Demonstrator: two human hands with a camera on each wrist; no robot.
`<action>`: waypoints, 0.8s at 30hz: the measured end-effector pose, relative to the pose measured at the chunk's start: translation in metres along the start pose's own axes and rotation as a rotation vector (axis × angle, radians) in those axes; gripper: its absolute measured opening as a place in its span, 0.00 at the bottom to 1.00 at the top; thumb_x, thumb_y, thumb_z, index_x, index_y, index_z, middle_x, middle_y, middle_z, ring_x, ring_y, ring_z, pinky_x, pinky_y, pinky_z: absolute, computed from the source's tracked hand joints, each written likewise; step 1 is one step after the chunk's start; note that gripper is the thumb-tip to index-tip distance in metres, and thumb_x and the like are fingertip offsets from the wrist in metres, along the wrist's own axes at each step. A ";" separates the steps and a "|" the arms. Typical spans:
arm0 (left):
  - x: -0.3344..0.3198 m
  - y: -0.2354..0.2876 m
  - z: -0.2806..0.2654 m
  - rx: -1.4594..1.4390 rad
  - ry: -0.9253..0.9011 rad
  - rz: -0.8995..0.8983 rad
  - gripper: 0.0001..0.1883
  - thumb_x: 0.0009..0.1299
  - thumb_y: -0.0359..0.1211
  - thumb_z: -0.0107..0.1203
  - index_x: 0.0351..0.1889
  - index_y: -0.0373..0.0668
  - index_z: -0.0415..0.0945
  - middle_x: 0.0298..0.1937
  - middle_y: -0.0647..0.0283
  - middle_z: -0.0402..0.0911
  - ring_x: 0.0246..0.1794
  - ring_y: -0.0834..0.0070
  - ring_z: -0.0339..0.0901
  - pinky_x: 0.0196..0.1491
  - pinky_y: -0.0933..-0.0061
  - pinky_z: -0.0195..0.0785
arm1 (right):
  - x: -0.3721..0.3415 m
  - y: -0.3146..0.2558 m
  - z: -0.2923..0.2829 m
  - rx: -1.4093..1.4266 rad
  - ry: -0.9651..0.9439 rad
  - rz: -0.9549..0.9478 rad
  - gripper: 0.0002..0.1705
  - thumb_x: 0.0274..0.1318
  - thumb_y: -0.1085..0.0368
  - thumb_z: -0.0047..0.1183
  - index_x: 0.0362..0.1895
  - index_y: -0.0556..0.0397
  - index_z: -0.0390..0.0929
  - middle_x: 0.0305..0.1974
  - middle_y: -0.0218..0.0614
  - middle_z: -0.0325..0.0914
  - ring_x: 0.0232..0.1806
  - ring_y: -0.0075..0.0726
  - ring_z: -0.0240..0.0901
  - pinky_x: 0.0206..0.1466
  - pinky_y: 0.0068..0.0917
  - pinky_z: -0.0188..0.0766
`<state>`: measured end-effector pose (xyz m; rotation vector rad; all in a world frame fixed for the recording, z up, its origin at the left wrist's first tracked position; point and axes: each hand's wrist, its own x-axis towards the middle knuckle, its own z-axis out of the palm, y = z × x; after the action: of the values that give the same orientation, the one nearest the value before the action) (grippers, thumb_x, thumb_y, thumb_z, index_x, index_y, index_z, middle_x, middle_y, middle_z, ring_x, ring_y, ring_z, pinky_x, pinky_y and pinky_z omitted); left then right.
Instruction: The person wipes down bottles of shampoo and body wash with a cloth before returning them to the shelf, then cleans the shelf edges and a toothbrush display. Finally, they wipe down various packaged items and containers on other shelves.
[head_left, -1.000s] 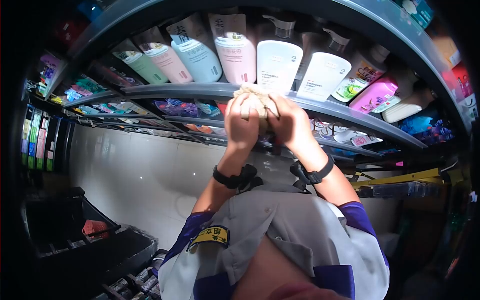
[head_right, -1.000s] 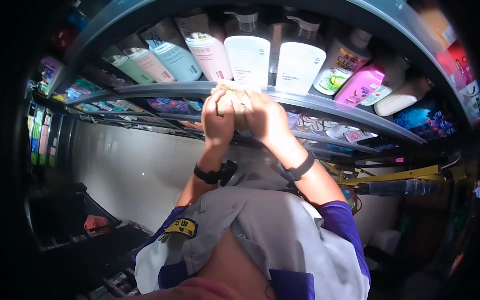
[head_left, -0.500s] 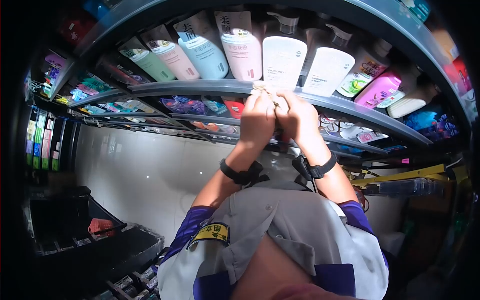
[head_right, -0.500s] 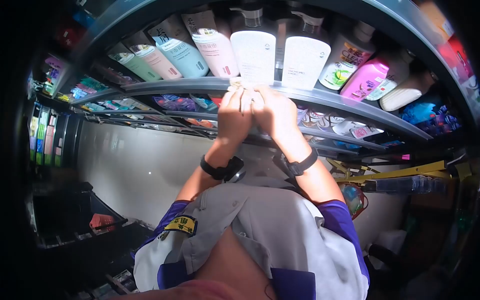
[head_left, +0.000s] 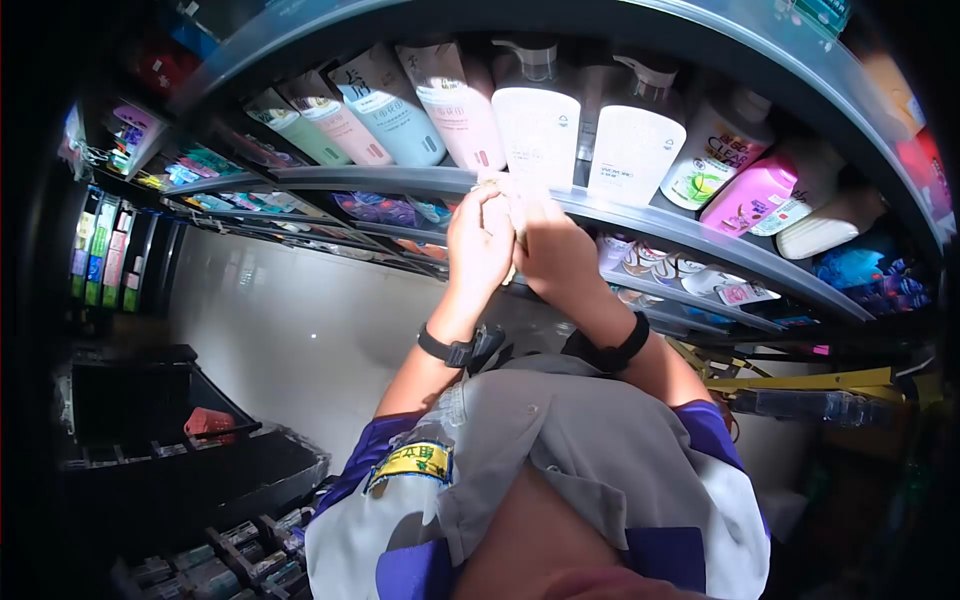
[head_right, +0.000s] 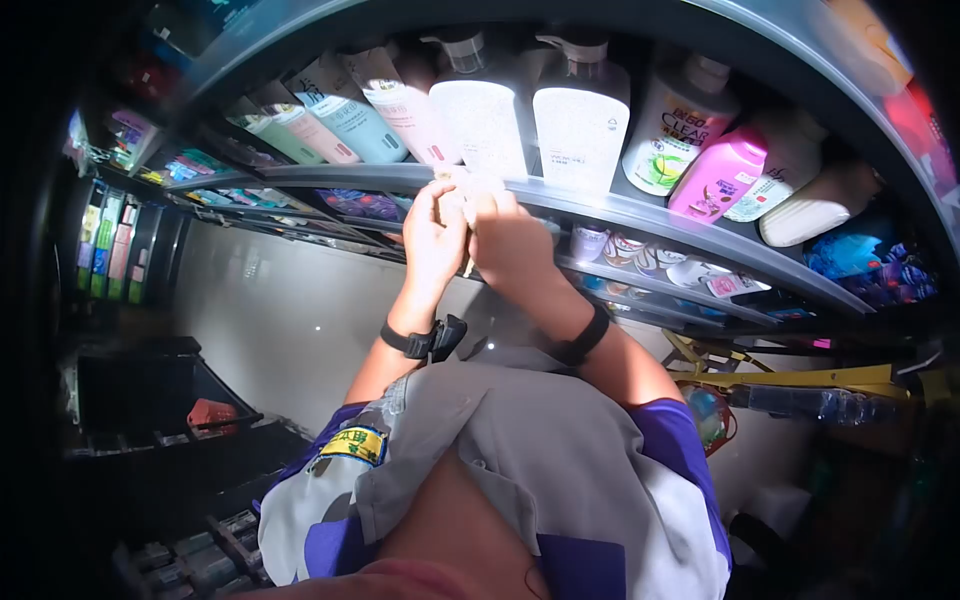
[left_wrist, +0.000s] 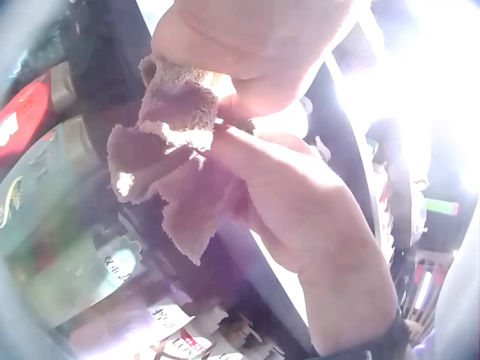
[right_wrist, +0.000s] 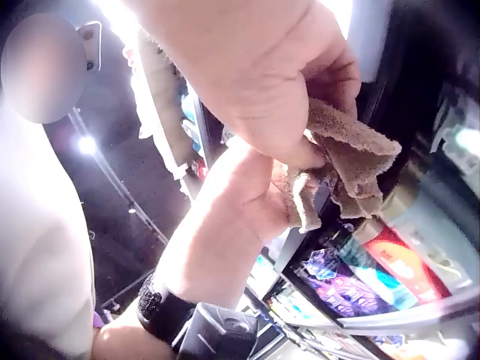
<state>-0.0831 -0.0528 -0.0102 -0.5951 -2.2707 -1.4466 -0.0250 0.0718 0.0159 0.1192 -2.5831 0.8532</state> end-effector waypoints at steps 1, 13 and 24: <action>0.001 -0.001 -0.002 -0.165 0.034 -0.157 0.13 0.65 0.26 0.56 0.46 0.32 0.76 0.47 0.46 0.82 0.51 0.58 0.80 0.57 0.63 0.70 | 0.004 0.001 0.003 0.030 -0.033 -0.036 0.25 0.50 0.65 0.57 0.55 0.55 0.71 0.46 0.50 0.75 0.42 0.55 0.78 0.40 0.43 0.77; 0.018 0.028 -0.010 -0.399 -0.015 -0.408 0.06 0.64 0.27 0.58 0.38 0.36 0.77 0.35 0.64 0.82 0.37 0.82 0.75 0.41 0.77 0.70 | 0.021 0.016 -0.003 -0.082 0.248 -0.361 0.11 0.49 0.60 0.58 0.34 0.49 0.74 0.26 0.33 0.74 0.22 0.39 0.75 0.25 0.31 0.72; 0.058 0.078 -0.007 -0.666 -0.015 0.005 0.13 0.70 0.25 0.58 0.51 0.35 0.71 0.43 0.64 0.78 0.41 0.83 0.74 0.46 0.81 0.70 | 0.032 -0.004 -0.076 0.149 0.359 -0.304 0.34 0.48 0.67 0.63 0.63 0.53 0.70 0.48 0.51 0.80 0.42 0.59 0.80 0.45 0.42 0.78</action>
<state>-0.0888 -0.0207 0.0817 -0.7902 -1.7574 -2.2052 -0.0257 0.1145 0.0861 0.3577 -2.1009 0.8613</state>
